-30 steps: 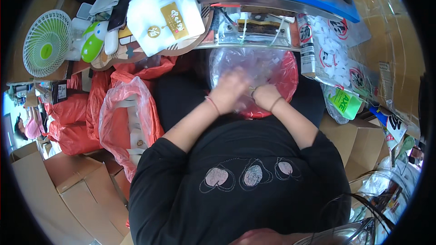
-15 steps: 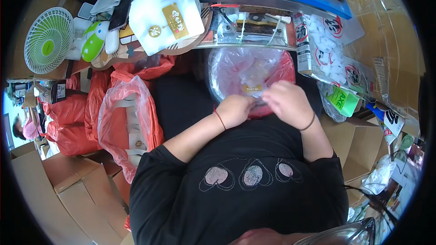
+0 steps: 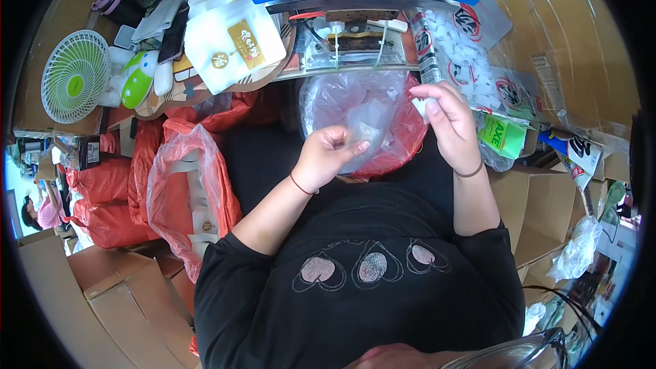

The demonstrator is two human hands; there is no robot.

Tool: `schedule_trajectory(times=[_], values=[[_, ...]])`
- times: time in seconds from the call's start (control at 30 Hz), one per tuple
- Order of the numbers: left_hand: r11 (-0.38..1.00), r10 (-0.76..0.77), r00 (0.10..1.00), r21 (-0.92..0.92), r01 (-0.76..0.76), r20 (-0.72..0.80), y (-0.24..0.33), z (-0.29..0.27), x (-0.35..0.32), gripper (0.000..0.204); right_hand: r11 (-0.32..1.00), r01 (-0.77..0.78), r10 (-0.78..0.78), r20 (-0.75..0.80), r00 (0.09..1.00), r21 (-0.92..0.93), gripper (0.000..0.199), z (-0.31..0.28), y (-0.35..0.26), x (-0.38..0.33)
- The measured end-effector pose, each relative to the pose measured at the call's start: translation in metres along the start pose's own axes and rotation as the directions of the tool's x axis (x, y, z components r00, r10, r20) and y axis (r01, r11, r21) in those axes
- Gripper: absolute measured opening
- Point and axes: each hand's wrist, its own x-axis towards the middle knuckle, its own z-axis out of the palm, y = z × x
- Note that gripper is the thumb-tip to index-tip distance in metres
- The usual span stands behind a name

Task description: The person is packaging small items into plastic bags using a sealing machine and placing them into cardboard boxes.

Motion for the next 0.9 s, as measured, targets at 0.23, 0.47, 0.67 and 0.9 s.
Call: schedule_trajectory(times=[0.23, 0.47, 0.67, 0.9], values=[[0.995, -0.064, 0.987, -0.067, 0.074, 0.145, 0.011, 0.015, -0.006, 0.018, 0.984, 0.161, -0.162, 0.001, 0.987, 0.073, 0.011, 0.017, -0.014, 0.030], [0.941, -0.155, 0.923, -0.231, 0.246, 0.351, 0.026, 0.023, -0.006, 0.023, 0.996, 0.080, -0.090, 0.363, 0.928, 0.043, 0.024, -0.015, -0.007, 0.037], [0.889, -0.126, 0.947, -0.390, 0.239, 0.295, 0.020, 0.011, 0.018, 0.021, 0.727, -0.126, 0.151, -0.022, 0.988, -0.675, 0.026, -0.063, 0.056, 0.023], [0.873, -0.086, 0.983, -0.464, 0.152, 0.161, 0.058, -0.026, 0.079, 0.029, 0.710, -0.168, 0.201, -0.032, 0.979, -0.684, 0.026, -0.056, 0.082, 0.016]])
